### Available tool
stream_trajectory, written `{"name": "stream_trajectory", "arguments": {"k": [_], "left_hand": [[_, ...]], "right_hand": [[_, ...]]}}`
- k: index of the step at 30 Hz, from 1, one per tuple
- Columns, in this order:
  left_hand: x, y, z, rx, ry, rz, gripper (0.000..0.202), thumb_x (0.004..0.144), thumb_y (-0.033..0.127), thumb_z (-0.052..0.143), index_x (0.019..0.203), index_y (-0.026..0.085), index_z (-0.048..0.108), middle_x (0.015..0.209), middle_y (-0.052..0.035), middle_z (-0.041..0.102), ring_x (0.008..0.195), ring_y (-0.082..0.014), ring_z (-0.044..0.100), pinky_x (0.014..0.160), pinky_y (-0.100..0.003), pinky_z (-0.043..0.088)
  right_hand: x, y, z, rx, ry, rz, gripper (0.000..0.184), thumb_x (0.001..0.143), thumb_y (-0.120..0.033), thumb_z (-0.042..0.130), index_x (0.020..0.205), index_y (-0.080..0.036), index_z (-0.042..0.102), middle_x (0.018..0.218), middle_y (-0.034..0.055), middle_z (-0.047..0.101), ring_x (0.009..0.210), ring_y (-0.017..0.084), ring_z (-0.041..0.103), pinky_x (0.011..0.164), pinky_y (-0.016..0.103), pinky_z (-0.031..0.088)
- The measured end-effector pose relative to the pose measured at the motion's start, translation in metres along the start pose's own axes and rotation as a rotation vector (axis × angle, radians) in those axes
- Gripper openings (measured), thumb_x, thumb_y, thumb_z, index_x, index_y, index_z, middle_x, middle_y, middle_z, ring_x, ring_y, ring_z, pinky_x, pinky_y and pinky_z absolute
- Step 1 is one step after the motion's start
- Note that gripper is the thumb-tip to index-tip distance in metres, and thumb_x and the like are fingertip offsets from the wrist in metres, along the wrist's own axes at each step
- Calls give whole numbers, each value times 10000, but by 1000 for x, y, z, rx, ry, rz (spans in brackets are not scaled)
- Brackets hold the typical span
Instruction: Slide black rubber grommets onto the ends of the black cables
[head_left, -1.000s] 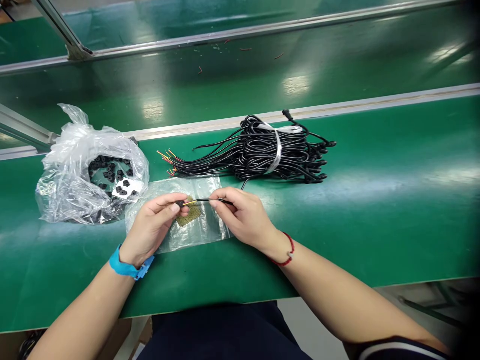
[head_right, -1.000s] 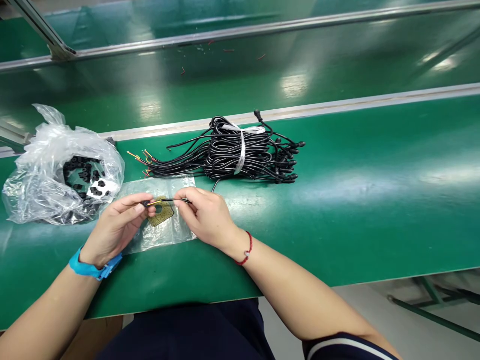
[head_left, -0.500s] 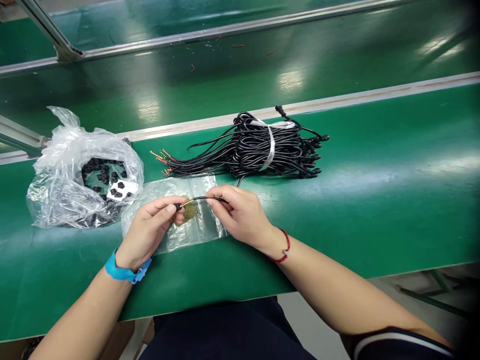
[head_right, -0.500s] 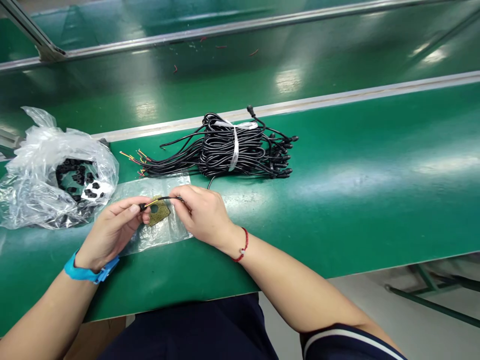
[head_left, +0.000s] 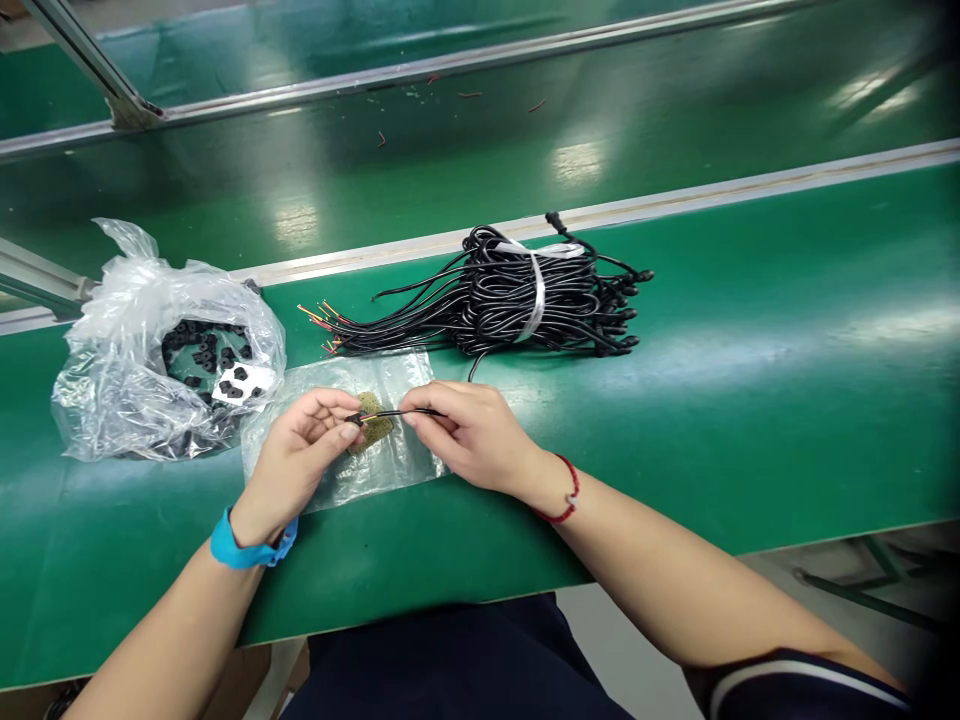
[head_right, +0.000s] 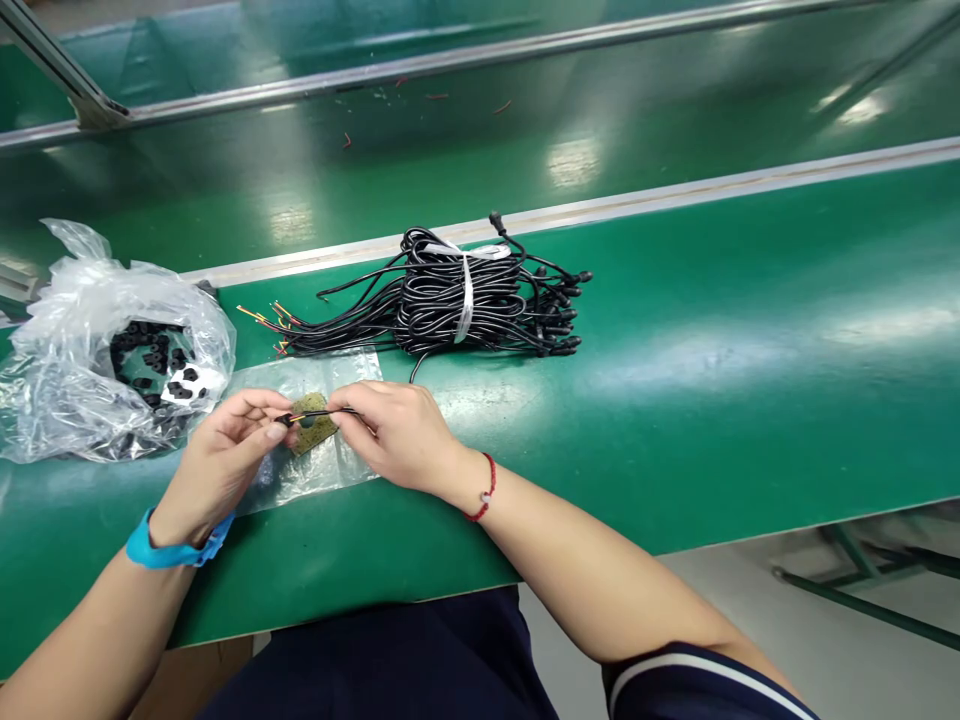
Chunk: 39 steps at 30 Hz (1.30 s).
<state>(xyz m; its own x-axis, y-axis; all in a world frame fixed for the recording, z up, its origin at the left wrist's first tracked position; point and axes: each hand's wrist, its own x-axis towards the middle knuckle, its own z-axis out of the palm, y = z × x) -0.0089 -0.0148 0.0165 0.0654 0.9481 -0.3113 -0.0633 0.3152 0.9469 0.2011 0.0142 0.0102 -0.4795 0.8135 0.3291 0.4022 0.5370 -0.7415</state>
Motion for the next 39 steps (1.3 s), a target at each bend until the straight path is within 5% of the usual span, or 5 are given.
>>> {"name": "stream_trajectory", "arguments": {"k": [8,18,24,35,39], "left_hand": [[-3,0,-5,359,-12,326,99,768,198,708,863,191,684,846,-33,665,809,-144,610,718,-237,479],[-3,-8,13,-129,-95,-89,241,833,387,644,855,148,670,580,20,603,485,-59,514,510,-178,422],[-1,-3,15,-381,-94,-215,229,724,270,767,886,145,665,685,-6,645,592,-61,569,591,-163,459],[-7,-11,13,124,51,427,120,735,133,726,833,174,669,809,-28,652,773,-124,618,678,-215,512],[-6,-11,17,231,51,527,112,761,118,692,851,174,657,788,-34,644,763,-136,612,667,-230,513]], "right_hand": [[2,2,3,255,-117,183,107,867,-205,549,854,-182,653,724,-20,649,571,67,506,531,177,379],[-1,0,8,-41,82,-154,114,907,-210,510,889,-184,620,727,-9,663,592,91,540,581,215,401],[-1,0,7,-291,110,-265,222,948,-239,442,871,-178,642,649,-8,616,578,102,519,539,240,346],[-2,-7,3,193,1,36,94,881,-180,539,847,-178,627,679,-28,625,547,64,494,544,190,385],[-1,-7,-1,287,-53,123,94,865,-183,550,811,-170,627,626,-44,572,524,55,447,523,183,358]]}}
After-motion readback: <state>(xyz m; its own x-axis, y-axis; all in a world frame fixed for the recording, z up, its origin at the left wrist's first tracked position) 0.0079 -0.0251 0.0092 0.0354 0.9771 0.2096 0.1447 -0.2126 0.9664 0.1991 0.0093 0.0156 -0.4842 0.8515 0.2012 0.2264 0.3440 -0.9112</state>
